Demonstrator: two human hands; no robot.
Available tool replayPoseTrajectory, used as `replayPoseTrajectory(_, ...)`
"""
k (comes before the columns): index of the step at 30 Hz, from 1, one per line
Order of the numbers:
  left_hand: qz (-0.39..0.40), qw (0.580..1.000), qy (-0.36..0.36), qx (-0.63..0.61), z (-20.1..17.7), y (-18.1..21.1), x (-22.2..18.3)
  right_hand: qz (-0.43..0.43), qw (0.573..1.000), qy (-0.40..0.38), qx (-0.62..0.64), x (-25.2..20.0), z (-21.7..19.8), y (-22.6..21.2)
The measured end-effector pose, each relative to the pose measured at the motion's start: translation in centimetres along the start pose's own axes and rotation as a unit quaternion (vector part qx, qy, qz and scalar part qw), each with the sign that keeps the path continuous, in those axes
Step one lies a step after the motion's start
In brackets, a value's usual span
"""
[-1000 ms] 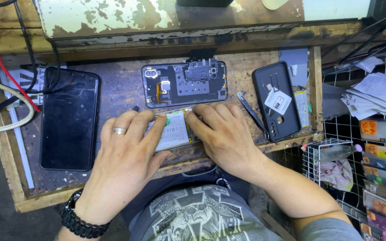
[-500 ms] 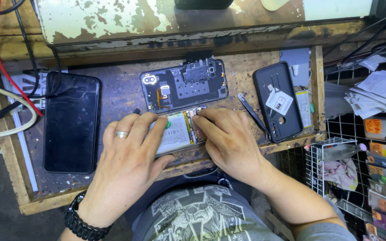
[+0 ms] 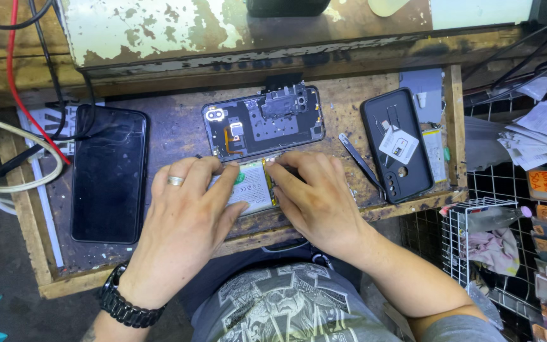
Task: The person repairs a mobile phone by hand, handling the battery, internal circuitry, and back housing while using a small tool at a workbench.
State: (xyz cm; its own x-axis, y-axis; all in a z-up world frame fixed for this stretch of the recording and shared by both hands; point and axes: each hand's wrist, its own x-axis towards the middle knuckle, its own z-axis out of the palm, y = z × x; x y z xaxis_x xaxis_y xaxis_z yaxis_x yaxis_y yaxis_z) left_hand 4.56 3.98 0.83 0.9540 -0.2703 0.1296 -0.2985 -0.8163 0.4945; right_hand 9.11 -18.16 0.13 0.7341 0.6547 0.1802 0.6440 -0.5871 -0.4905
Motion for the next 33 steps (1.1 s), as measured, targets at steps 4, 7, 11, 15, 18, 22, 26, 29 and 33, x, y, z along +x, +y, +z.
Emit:
replayPoseTrajectory(4,-0.004,1.000,-0.019,-0.019,-0.4,0.3,0.0,0.037,0.999,0.036,-0.012,-0.9,0.0,-0.1)
replayPoseTrajectory(7,-0.001,0.999,-0.029,-0.018,-0.6,0.4,-0.1,0.075,0.996,0.048,-0.022,-1.3,-0.1,-0.2)
replayPoseTrajectory(11,0.006,0.999,-0.030,-0.013,-0.5,0.3,-0.2,0.101,0.993,0.051,-0.032,-1.8,-0.2,-0.7)
replayPoseTrajectory(15,0.013,0.999,-0.031,-0.029,-0.5,0.2,0.0,0.110,0.993,0.044,-0.018,-1.9,-0.4,-0.8)
replayPoseTrajectory(18,0.009,0.998,-0.022,-0.063,-0.4,0.3,0.1,0.126,0.991,0.043,0.019,-2.0,-0.5,-0.8)
replayPoseTrajectory(22,0.017,0.997,-0.016,-0.072,-0.5,0.7,-0.3,0.163,0.983,0.049,0.071,-2.3,-0.5,-0.6)
replayPoseTrajectory(26,0.019,0.998,-0.011,-0.062,-0.7,1.3,-0.7,0.203,0.966,0.038,0.155,-2.1,-0.2,-0.4)
replayPoseTrajectory(29,0.014,0.996,0.019,-0.085,-1.0,1.5,-0.7,0.261,0.913,0.021,0.313,-1.7,0.0,-0.1)
replayPoseTrajectory(33,-0.139,0.978,-0.035,-0.149,-1.8,1.3,-0.4,0.213,0.846,0.061,0.485,-1.2,0.7,0.3)
